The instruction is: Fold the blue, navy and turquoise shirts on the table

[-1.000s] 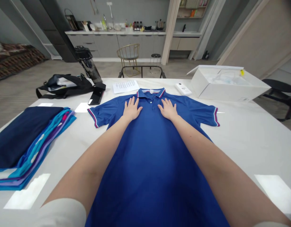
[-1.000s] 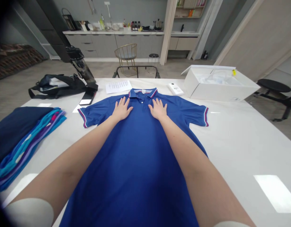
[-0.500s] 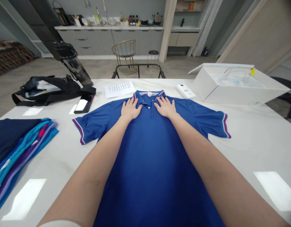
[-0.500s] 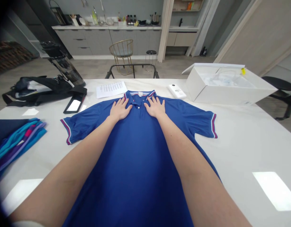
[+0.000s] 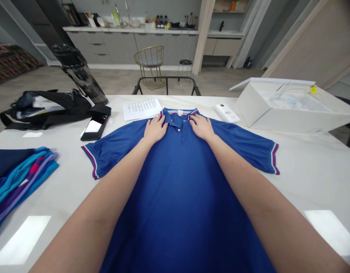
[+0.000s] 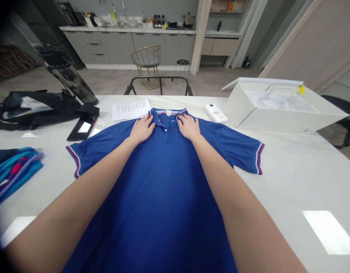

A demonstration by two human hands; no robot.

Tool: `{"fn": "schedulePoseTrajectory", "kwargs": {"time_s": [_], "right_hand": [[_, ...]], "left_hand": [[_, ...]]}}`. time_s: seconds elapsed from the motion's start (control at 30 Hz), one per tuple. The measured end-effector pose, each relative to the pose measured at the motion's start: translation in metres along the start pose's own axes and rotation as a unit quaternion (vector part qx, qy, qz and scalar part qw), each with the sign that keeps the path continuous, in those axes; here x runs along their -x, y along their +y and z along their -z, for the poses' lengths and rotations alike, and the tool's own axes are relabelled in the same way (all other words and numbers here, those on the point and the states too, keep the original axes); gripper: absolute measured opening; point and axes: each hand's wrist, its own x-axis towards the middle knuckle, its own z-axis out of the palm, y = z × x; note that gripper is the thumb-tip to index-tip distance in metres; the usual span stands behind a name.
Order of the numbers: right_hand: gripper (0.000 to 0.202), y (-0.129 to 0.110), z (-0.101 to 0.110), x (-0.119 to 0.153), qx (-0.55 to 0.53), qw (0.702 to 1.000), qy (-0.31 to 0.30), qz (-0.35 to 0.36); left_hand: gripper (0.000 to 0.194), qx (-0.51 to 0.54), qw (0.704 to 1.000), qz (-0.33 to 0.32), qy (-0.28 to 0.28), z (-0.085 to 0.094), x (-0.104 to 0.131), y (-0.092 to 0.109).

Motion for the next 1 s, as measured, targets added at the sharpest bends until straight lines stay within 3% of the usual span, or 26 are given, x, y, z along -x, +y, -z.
{"fn": "schedulePoseTrajectory", "kwargs": {"time_s": [0.07, 0.13, 0.27, 0.57, 0.7, 0.83, 1.0], "right_hand": [[0.052, 0.014, 0.005, 0.002, 0.012, 0.999, 0.047, -0.01], [0.05, 0.032, 0.01, 0.004, 0.038, 0.995, 0.083, -0.052], [0.048, 0.063, 0.014, 0.004, 0.066, 0.987, 0.104, -0.102], [0.039, 0.085, 0.008, -0.021, 0.046, 0.991, 0.121, -0.04], [0.038, 0.084, 0.011, -0.023, 0.071, 0.989, 0.127, -0.013], [0.038, 0.083, 0.022, 0.002, 0.101, 0.983, 0.151, -0.007], [0.042, 0.107, 0.045, 0.064, 0.107, 0.98, 0.124, -0.11]], "left_hand": [[0.054, 0.028, 0.998, -0.021, 0.047, 0.006, -0.001, -0.016], [0.046, 0.021, 0.996, -0.003, 0.083, 0.015, -0.001, -0.034], [0.033, -0.055, 0.993, 0.067, 0.084, 0.028, 0.0, -0.056], [0.024, -0.082, 0.994, 0.04, 0.063, 0.027, -0.02, -0.059], [0.026, -0.082, 0.994, 0.029, 0.071, 0.03, -0.015, -0.06], [0.032, -0.086, 0.993, 0.023, 0.079, 0.041, 0.003, -0.069], [0.036, -0.131, 0.988, 0.05, 0.067, 0.063, 0.041, -0.098]]}}
